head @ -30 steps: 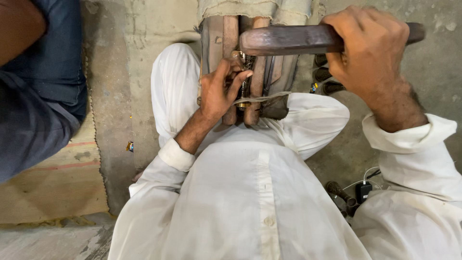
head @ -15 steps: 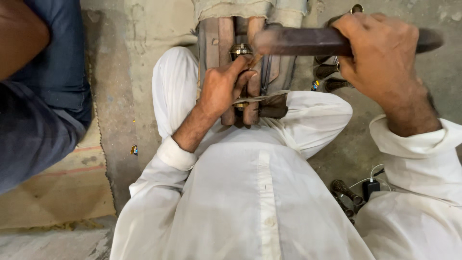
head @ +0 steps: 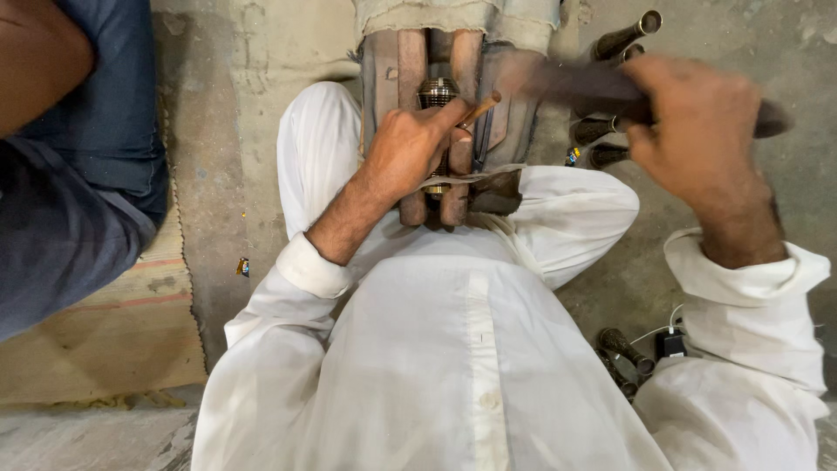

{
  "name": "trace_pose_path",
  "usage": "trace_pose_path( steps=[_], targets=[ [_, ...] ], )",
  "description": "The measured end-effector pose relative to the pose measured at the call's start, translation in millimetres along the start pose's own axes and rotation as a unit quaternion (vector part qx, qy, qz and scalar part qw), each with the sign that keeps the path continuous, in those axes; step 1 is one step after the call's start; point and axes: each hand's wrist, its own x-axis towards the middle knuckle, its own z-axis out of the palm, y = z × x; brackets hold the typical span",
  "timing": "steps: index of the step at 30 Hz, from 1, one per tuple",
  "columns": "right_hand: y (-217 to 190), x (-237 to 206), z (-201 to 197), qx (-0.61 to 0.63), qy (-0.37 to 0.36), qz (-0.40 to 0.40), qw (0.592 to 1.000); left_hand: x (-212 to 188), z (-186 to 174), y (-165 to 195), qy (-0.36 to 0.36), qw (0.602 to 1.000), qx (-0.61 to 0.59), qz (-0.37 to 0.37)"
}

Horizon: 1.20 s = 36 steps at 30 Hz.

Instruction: The person sits cross-legged on the floor with a brass vessel held upright in a wooden clamp between their feet. They hold a small punch against the brass surface with one hand and strike it with a wooden mallet in the other hand, repeatedly repositioning the punch to work around the vessel's decorated surface.

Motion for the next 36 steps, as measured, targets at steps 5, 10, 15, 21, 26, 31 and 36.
trace_pose_path(
  steps=[5,10,15,21,26,31,36],
  targets=[
    [11,-16,16,-0.023,-0.096,0.07,0.993,15,0,3,-0.047,0.998,0.032,-0.007],
    [24,-35,38,0.083,-0.071,0.152,0.982,29,-2,5,-0.09,0.995,0.044,0.005],
    [24,-53,64,0.13,-0.059,0.212,0.967,38,-1,4,-0.112,0.989,0.088,0.037],
    [24,-66,82,0.149,-0.063,0.237,0.958,42,2,1,-0.12,0.987,0.093,0.051],
    [24,-70,88,0.093,-0.11,0.199,0.969,42,7,-2,-0.133,0.984,0.113,0.04],
    [21,-73,96,0.37,0.016,0.317,0.873,41,9,3,-0.149,0.982,0.109,0.038],
    [10,-63,107,0.507,0.063,0.318,0.799,22,-15,-3,0.019,0.991,-0.133,0.021]
  ],
)
